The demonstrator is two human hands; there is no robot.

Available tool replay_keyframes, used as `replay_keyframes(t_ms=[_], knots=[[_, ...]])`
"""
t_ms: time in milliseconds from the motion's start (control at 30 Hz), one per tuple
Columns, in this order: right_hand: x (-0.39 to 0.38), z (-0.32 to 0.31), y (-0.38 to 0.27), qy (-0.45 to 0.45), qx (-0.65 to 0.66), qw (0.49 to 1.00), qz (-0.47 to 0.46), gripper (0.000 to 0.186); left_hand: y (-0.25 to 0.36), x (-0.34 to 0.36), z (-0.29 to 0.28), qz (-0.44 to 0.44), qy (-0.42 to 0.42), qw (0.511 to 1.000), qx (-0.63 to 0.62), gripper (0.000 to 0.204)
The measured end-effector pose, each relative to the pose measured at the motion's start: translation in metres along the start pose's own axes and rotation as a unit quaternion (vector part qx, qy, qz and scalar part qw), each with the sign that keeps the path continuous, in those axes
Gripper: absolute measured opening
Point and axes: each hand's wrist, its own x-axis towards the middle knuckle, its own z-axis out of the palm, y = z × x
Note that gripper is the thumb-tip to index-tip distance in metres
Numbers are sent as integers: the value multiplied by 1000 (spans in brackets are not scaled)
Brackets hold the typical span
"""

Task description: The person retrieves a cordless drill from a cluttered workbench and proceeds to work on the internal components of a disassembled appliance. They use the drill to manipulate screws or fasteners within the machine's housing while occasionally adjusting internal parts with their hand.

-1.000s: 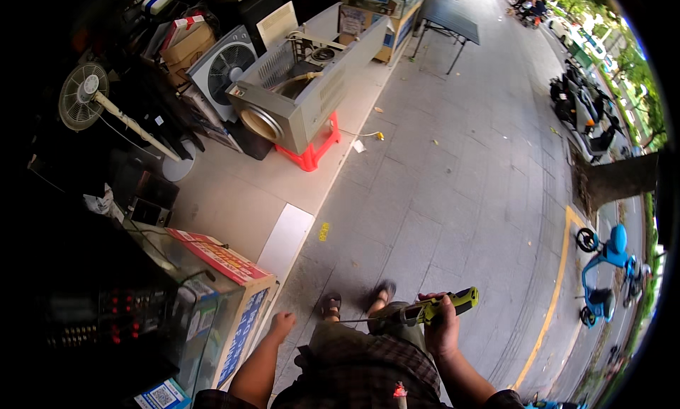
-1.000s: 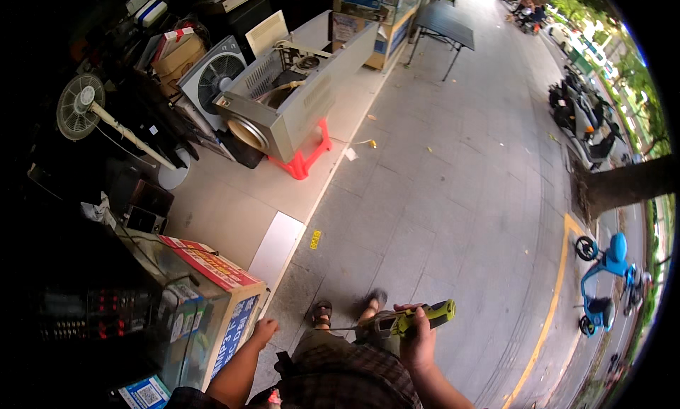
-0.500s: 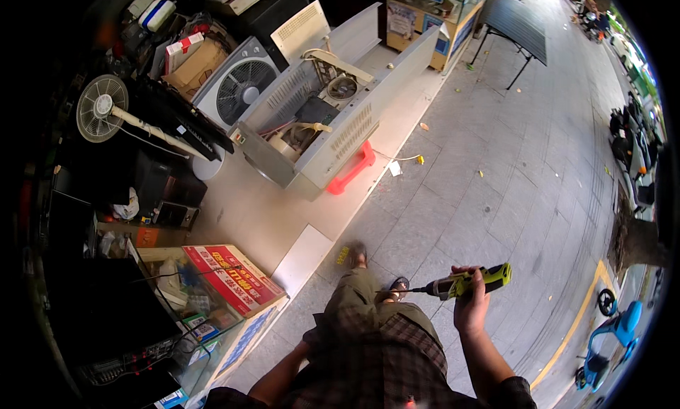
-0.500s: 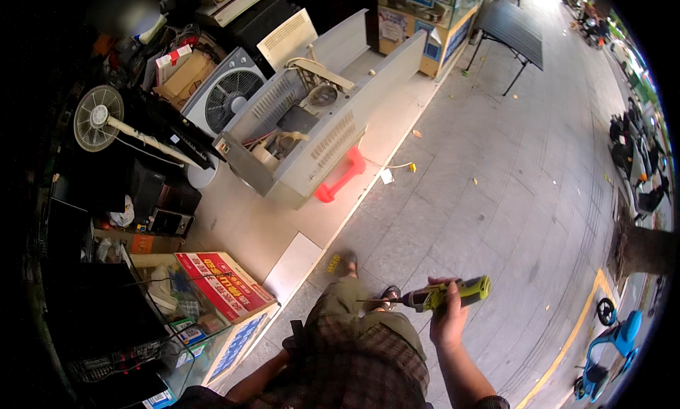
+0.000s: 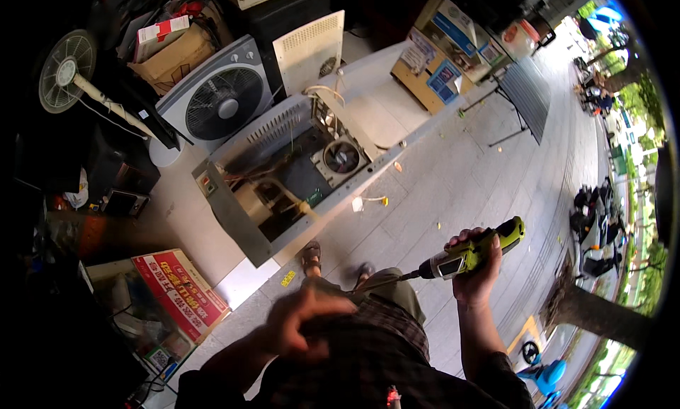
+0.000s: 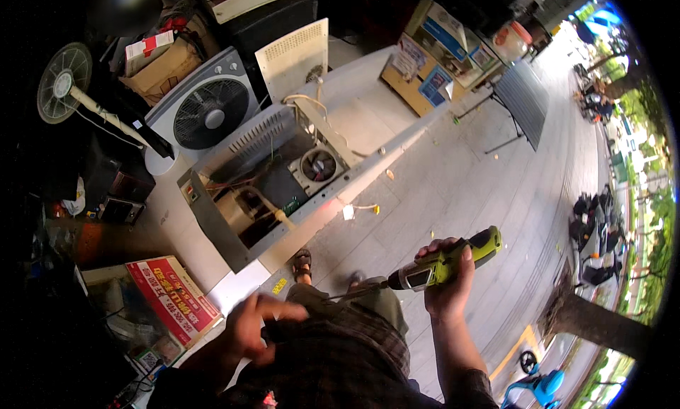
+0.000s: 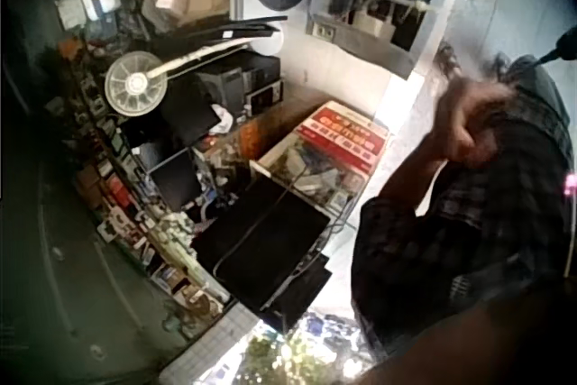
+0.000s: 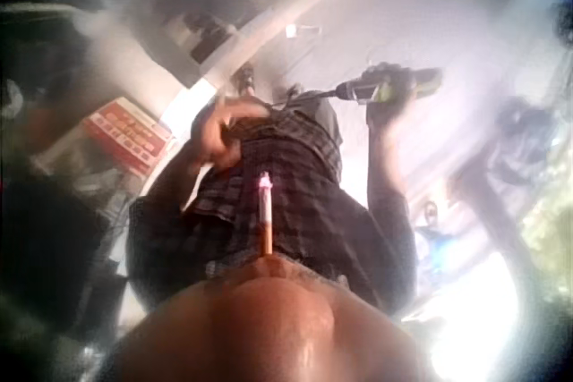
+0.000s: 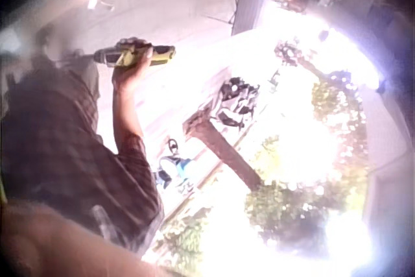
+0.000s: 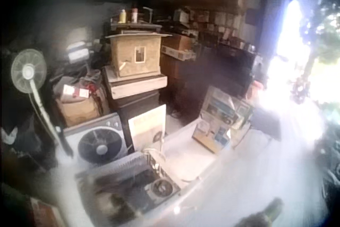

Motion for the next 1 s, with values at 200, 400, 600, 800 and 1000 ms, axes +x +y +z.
replay_keyframes(t_ms=[200, 400, 600, 800, 1000], knots=[[122, 3, 6, -112, -12, 993, 27, 42, 35, 156, 60, 182, -123, 961, -170, 43], [191, -15, -4, -147, -32, 984, 92, 49, 1, 217, 76, 280, 124, 948, 93, 35], [250, 4, -33, -244, -27, 961, 127, 53, -54, 136, 73, 48, 515, 789, 331, 28], [283, 79, -38, -340, 50, 920, 186, 51, -221, -87, 127, -296, 687, 658, 89, 20], [278, 155, -22, -417, 57, 896, 141, 51, -361, -268, 252, -617, 634, 343, -316, 16]])
